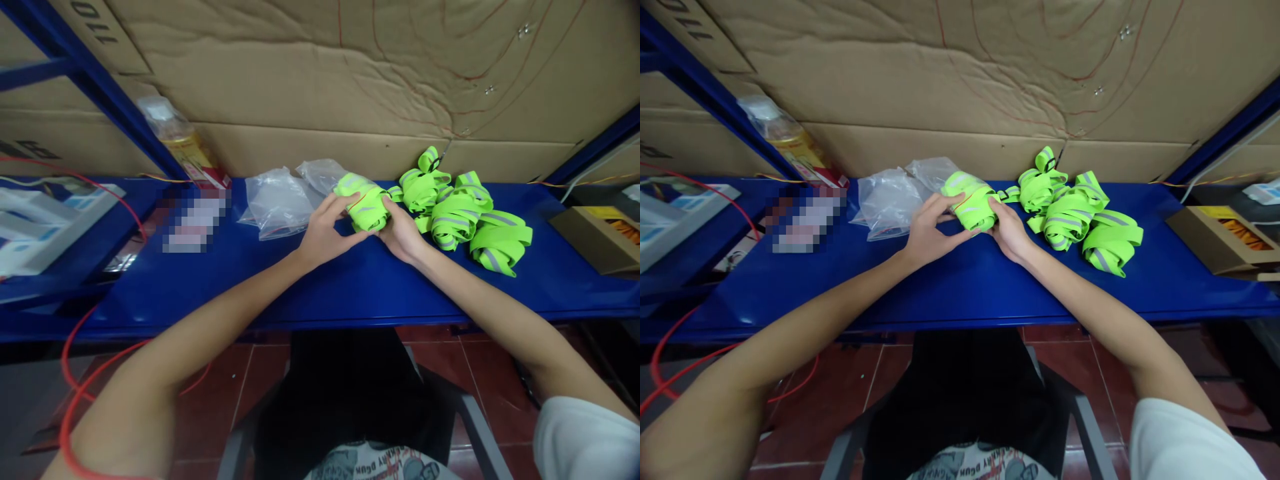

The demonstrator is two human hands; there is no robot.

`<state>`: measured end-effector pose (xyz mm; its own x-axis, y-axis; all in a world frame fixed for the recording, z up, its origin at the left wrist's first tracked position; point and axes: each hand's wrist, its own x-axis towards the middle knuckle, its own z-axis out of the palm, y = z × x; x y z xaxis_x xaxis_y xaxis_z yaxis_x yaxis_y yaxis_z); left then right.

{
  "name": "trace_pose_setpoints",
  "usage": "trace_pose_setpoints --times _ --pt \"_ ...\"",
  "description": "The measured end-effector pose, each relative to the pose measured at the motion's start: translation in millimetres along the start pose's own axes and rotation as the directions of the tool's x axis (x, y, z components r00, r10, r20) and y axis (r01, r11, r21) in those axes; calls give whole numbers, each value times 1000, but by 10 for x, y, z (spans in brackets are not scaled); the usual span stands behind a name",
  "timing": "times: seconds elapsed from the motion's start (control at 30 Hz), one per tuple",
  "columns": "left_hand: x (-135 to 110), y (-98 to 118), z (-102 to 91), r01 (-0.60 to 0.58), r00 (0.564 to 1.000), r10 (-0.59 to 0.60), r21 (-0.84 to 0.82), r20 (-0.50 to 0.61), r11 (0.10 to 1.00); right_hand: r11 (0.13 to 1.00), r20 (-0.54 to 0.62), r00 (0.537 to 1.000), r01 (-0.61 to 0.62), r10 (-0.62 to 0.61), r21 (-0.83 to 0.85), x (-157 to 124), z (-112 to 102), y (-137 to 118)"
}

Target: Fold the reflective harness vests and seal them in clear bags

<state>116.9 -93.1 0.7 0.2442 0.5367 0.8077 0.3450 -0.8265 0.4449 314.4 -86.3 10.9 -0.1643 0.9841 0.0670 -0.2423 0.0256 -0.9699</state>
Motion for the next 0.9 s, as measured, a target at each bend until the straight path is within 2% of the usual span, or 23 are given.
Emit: trace_pose_setpoints --times 0.2,0.33,0.43,0.53,0.67,0.9 --pt "18 -94 13 174 985 -167 -193 52 966 999 41 998 39 -39 2 -11 -66 -85" --pt "5 -78 -2 218 972 -191 -225 133 950 1000 31 999 -15 15 3 -15 -75 -138" --pt "-12 -54 -21 212 971 -183 -208 151 955 997 17 997 -72 72 4 15 -101 -150" --pt "-17 -37 -14 172 981 -148 -208 125 963 998 -2 998 -64 64 21 45 -121 -129" --pt "-27 -26 41 121 991 -105 -225 85 967 997 -124 991 -47 54 53 56 -112 -52" --pt "-19 -24 58 104 992 -84 -213 99 972 996 -184 981 77 -68 46 36 -69 37"
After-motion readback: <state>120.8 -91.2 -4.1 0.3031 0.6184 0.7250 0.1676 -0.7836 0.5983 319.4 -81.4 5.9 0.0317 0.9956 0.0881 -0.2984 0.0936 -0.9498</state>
